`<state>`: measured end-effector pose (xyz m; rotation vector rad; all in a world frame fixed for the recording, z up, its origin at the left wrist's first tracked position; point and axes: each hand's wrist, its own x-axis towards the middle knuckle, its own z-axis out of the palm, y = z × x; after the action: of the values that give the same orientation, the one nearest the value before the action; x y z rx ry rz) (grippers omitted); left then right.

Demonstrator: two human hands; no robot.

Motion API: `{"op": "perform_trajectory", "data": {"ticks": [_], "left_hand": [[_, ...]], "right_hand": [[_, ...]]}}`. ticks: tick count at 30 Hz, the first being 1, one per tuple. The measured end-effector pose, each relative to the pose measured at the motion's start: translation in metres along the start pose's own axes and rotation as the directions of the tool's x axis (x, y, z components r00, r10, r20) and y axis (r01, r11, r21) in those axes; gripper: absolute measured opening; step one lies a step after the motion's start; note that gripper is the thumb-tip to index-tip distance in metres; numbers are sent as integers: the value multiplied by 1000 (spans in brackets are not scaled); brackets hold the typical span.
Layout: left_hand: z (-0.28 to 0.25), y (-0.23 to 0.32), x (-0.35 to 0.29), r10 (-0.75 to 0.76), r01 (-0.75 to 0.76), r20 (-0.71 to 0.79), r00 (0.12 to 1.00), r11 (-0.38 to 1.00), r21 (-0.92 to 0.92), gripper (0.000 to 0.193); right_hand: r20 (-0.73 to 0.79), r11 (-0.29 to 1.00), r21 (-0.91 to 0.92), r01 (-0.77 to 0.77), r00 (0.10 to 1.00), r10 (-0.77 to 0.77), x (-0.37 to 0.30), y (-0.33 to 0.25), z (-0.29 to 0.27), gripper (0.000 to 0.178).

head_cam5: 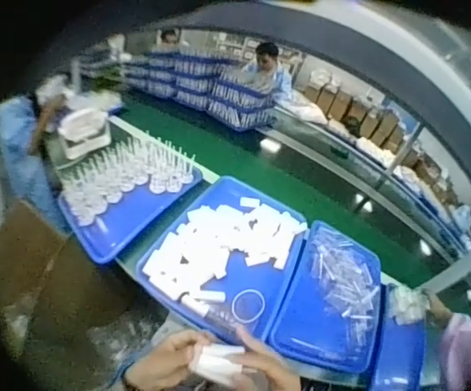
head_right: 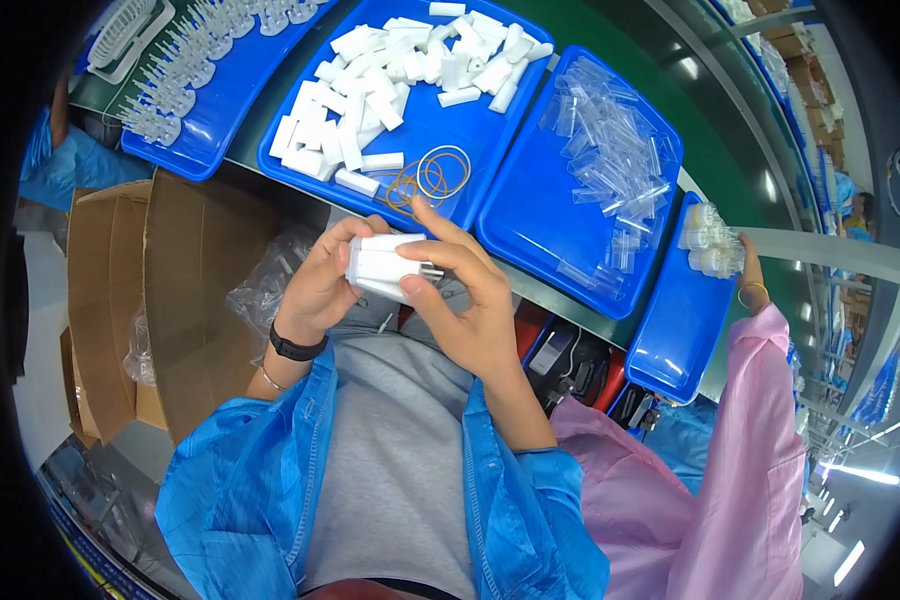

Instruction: The person assembles components by attaching white pieces onto a pronged holder, securing the bundle with a rubber band, and fitting clear plastic tubes over the pieces by hand.

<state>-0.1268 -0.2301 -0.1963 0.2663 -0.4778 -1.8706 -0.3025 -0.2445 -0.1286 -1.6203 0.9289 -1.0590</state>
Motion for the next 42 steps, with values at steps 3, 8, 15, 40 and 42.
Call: {"op": "perform_trajectory", "data": {"ticks": [3, 8, 15, 40, 42], "left_hand": [[11, 11, 3, -44, 48, -50, 998, 996, 81, 29], [18, 9, 3, -45, 45, -5, 999, 992, 119, 31], [21, 8, 2, -84, 114, -165, 983, 977, 181, 23], [34, 16, 4, -42, 87, -125, 991, 922, 377, 32], [39, 15, 4, -15, 59, -108, 994, 907, 418, 35]], "right_hand": [[-14, 999, -29, 20, 1000, -20, -1, -9, -5, 35], [-29, 988, -153, 7, 1000, -12, -8, -8, -3, 37], [-51, 864, -487, 128, 983, -174, -5, -8, -31, 39], [-263, 953, 245, 178, 958, -112, 1, -12, -46, 40], [-254, 957, 233, 175, 960, -114, 4, -14, -34, 39]]}}
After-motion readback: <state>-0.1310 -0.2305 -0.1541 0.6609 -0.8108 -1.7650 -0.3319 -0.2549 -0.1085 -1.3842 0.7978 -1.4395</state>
